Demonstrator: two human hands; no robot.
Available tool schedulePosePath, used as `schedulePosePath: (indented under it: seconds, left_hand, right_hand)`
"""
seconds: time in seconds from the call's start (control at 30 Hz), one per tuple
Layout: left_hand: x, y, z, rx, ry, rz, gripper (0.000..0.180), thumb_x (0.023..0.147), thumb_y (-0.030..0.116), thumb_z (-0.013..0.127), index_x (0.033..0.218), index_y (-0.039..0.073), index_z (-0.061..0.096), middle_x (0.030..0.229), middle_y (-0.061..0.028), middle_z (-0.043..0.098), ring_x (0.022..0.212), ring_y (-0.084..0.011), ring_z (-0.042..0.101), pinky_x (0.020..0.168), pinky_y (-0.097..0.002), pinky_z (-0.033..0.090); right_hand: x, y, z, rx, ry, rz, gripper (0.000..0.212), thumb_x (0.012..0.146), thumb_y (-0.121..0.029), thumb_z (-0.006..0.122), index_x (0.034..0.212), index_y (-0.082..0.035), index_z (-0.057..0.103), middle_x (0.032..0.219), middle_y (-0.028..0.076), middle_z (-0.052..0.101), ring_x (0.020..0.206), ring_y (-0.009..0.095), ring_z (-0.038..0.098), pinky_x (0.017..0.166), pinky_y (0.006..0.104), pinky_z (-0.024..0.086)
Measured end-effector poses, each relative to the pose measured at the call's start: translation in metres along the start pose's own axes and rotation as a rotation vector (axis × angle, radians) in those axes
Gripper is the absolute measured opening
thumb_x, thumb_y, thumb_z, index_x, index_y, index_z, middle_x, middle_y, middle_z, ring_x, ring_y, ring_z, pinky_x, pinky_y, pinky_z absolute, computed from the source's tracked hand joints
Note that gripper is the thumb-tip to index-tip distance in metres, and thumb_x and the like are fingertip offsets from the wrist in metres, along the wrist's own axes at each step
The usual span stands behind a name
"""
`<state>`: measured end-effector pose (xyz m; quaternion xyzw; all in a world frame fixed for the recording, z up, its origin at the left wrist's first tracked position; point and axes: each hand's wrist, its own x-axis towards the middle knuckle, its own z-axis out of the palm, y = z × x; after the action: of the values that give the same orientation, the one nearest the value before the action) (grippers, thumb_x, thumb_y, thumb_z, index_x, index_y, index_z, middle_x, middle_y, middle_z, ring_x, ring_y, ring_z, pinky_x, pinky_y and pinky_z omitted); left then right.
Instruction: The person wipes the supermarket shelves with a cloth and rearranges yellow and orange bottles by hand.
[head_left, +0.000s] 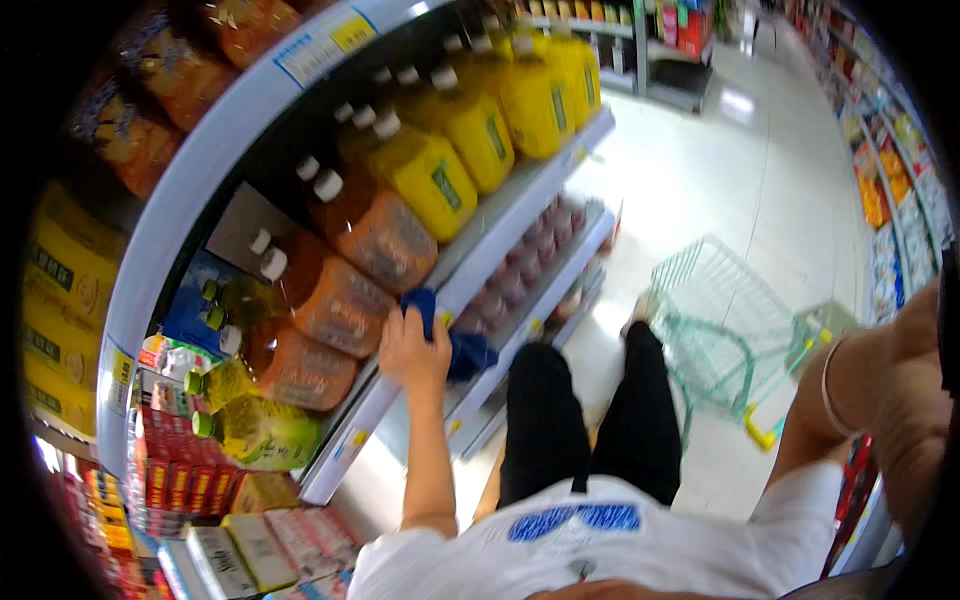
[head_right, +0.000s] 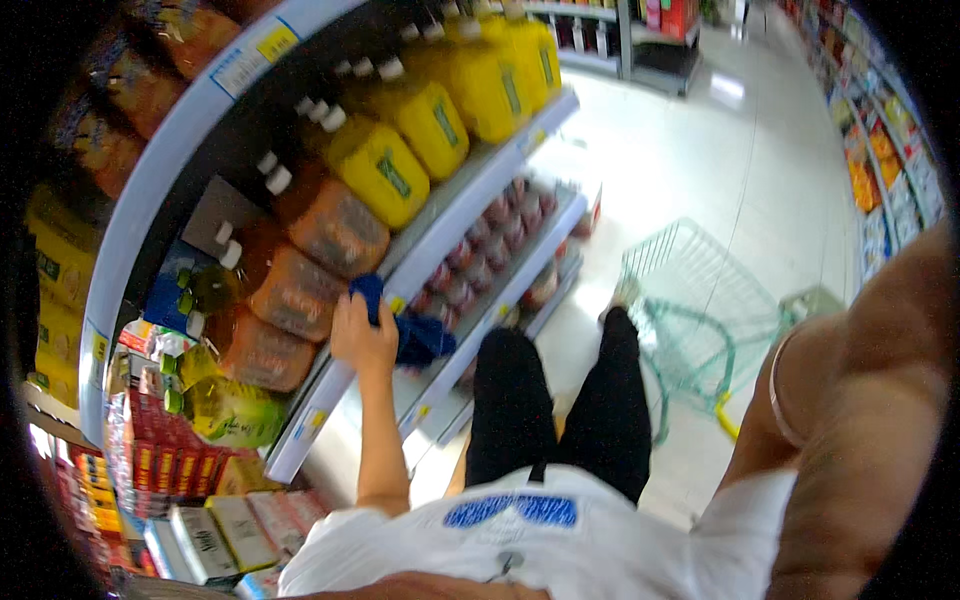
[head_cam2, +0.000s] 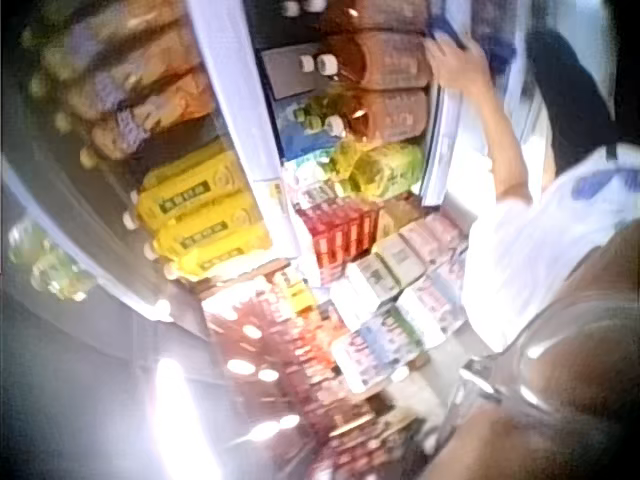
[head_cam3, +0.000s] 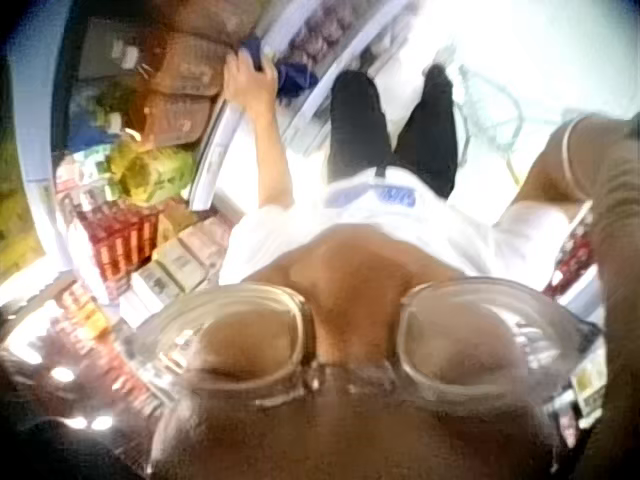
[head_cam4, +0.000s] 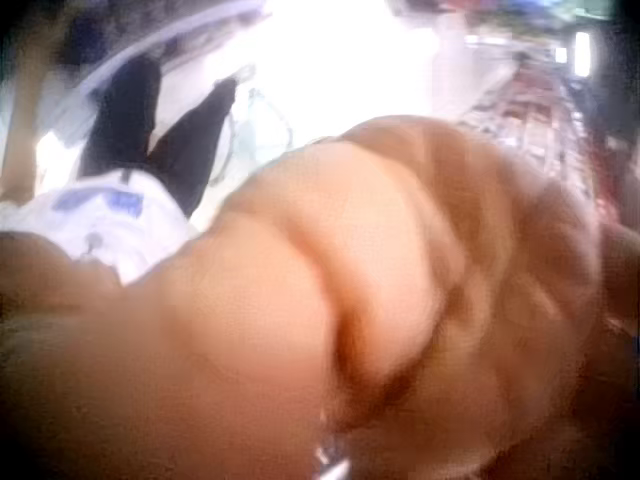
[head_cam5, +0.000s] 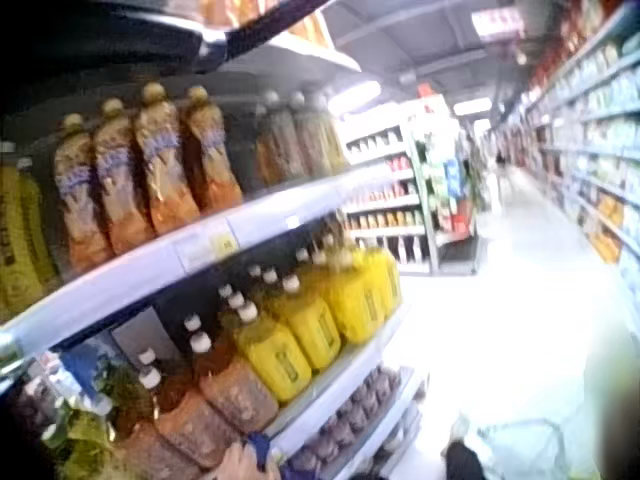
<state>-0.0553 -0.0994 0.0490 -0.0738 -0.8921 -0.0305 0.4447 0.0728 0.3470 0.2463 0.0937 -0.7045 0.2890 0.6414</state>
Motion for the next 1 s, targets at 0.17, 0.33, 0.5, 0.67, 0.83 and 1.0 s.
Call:
schedulePosePath:
  seconds: [0.17, 0.33, 0.5, 0.67, 0.83, 1.0]
  left_hand:
    - [-0.024, 0.006, -0.013, -0.083, -0.007, -0.052, 0.034, 0.077, 0.023, 0.072, 0.101, 0.000, 0.065, 0.111, -0.0255, 0.064, 0.093, -0.0428, 0.063, 0.079, -0.0464, 0.052]
    - [-0.075, -0.082, -0.053, 0.185, -0.098, -0.057, 0.033, 0.070, 0.027, 0.073, 0.092, 0.006, 0.062, 0.114, -0.0212, 0.062, 0.092, -0.0388, 0.061, 0.072, -0.0513, 0.049]
    - [-0.040, 0.051, -0.037, -0.129, -0.047, 0.012, 0.031, 0.068, 0.025, 0.073, 0.088, 0.005, 0.060, 0.107, -0.0225, 0.061, 0.090, -0.0396, 0.061, 0.071, -0.0504, 0.049]
    - [-0.034, 0.011, -0.052, -0.068, 0.004, 0.050, 0.029, 0.067, 0.023, 0.074, 0.083, 0.004, 0.059, 0.100, -0.0237, 0.059, 0.088, -0.0404, 0.060, 0.071, -0.0495, 0.050]
    - [-0.043, 0.036, -0.031, -0.177, -0.256, -0.050, 0.028, 0.065, 0.021, 0.074, 0.079, 0.003, 0.057, 0.094, -0.0250, 0.058, 0.085, -0.0412, 0.060, 0.071, -0.0485, 0.050]
    - [-0.040, 0.015, -0.045, 0.003, 0.050, 0.034, 0.030, 0.067, 0.017, 0.074, 0.087, 0.000, 0.061, 0.102, -0.0268, 0.061, 0.089, -0.0443, 0.060, 0.073, -0.0498, 0.050]
  right_hand:
    - [0.016, -0.014, -0.026, -0.078, 0.013, -0.021, 0.060, 0.085, -0.050, 0.060, 0.121, -0.002, 0.057, 0.123, 0.020, 0.058, 0.115, 0.031, 0.055, 0.101, 0.0427, 0.041]
    - [0.029, -0.012, 0.000, 0.106, 0.056, 0.101, 0.058, 0.086, -0.050, 0.057, 0.120, -0.003, 0.058, 0.123, 0.019, 0.057, 0.116, 0.031, 0.054, 0.101, 0.0426, 0.040]
    - [0.097, 0.012, -0.101, -0.099, -0.048, -0.024, 0.055, 0.088, -0.049, 0.055, 0.119, -0.004, 0.058, 0.123, 0.019, 0.056, 0.116, 0.031, 0.054, 0.102, 0.0426, 0.040]
    - [0.076, -0.033, -0.123, -0.177, 0.131, -0.085, 0.053, 0.089, -0.049, 0.052, 0.118, -0.005, 0.059, 0.123, 0.019, 0.056, 0.117, 0.031, 0.053, 0.102, 0.0425, 0.039]
    - [0.090, -0.026, -0.126, -0.265, 0.154, -0.098, 0.051, 0.091, -0.049, 0.050, 0.117, -0.007, 0.060, 0.124, 0.019, 0.055, 0.117, 0.030, 0.052, 0.102, 0.0425, 0.038]
    - [0.096, 0.001, -0.083, -0.252, 0.105, -0.064, 0.049, 0.093, -0.049, 0.048, 0.116, -0.008, 0.061, 0.124, 0.018, 0.055, 0.118, 0.030, 0.052, 0.102, 0.0424, 0.038]
